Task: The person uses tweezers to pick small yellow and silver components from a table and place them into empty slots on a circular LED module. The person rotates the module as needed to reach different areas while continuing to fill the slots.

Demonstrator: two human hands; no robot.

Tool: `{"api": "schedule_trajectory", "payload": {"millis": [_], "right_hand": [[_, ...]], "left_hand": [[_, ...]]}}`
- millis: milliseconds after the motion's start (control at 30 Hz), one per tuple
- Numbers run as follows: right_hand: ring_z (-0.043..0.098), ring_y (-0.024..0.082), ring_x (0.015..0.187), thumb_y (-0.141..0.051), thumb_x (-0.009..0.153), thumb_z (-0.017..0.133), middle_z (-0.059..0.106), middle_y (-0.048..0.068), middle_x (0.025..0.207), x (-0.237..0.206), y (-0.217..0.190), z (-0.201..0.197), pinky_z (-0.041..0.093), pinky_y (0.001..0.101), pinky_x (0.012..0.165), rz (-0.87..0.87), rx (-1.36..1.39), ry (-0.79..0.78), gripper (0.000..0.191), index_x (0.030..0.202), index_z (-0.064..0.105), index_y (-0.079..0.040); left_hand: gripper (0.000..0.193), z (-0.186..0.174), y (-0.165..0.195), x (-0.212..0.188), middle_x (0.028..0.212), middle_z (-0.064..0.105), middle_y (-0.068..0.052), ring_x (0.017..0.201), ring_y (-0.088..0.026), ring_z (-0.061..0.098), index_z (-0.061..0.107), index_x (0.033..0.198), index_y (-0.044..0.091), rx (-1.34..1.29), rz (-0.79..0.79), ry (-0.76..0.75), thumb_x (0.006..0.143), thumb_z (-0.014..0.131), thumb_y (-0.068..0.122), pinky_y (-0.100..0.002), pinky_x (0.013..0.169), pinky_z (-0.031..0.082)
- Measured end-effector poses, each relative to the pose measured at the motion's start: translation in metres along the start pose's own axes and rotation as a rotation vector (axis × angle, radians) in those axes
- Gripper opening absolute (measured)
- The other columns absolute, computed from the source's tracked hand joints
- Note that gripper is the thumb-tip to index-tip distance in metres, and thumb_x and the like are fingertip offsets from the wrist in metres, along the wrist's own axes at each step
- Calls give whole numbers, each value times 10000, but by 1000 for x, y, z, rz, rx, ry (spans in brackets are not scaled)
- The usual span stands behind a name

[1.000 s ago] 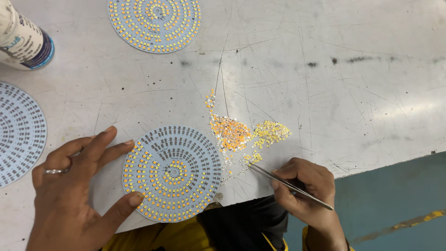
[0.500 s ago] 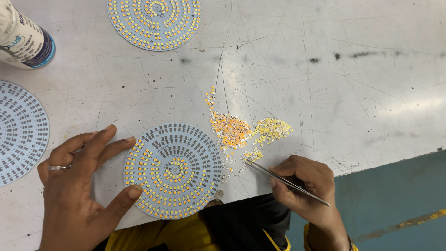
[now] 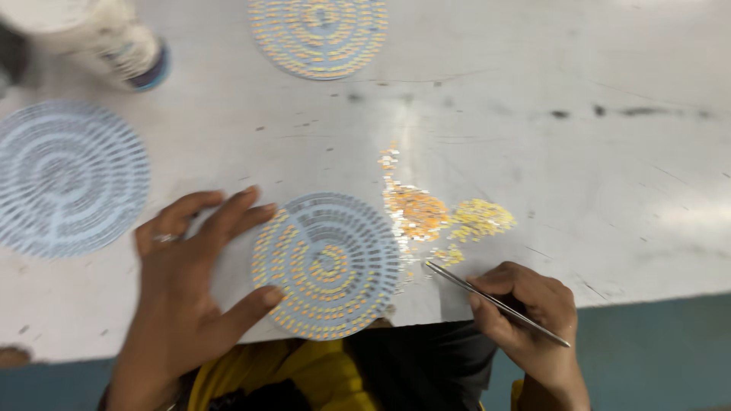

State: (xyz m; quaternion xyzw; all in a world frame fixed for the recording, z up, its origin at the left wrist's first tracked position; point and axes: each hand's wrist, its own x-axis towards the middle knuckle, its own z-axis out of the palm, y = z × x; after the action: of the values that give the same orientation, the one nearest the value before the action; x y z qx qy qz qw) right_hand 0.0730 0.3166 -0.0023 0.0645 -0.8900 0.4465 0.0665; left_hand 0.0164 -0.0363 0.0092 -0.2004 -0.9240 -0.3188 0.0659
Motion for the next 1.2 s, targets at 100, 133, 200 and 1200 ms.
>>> {"api": "schedule_trajectory", "payload": {"millis": [100,133,200,1200], "right_hand": [[664,114,578,-55,772,774,727,59,755,7,-4,12,497,231,529,-10,51,-101,133,865,701,7],[677,110,605,-56,772,770,733,57,777,10,-5,16,507,227,546,-35,69,-146,145,885,707,9],[657,104,584,-64,775,786,726,47,745,18,-6,22,496,226,534,-22,68,-197,147,881,712,6],[695,119,706,-21,800,786,753,83,833,47,-2,16,517,235,612,-63,123,-343,167,952,742,33]], "left_hand": [[920,2,0,1,1351,680,-40,1362,-319,451,454,1485,68,-2,26,10,735,748,514,-501,1085,225],[933,3,1,1,1358,677,-52,1359,-324,454,442,1493,63,-7,33,16,741,751,520,-504,1078,227],[935,4,2,1,1369,665,-82,1350,-314,469,418,1516,71,-37,18,41,771,743,532,-500,1084,237],[894,10,3,4,1279,729,-23,1376,-336,452,384,1564,176,-54,37,40,862,650,662,-514,1097,225]]}}
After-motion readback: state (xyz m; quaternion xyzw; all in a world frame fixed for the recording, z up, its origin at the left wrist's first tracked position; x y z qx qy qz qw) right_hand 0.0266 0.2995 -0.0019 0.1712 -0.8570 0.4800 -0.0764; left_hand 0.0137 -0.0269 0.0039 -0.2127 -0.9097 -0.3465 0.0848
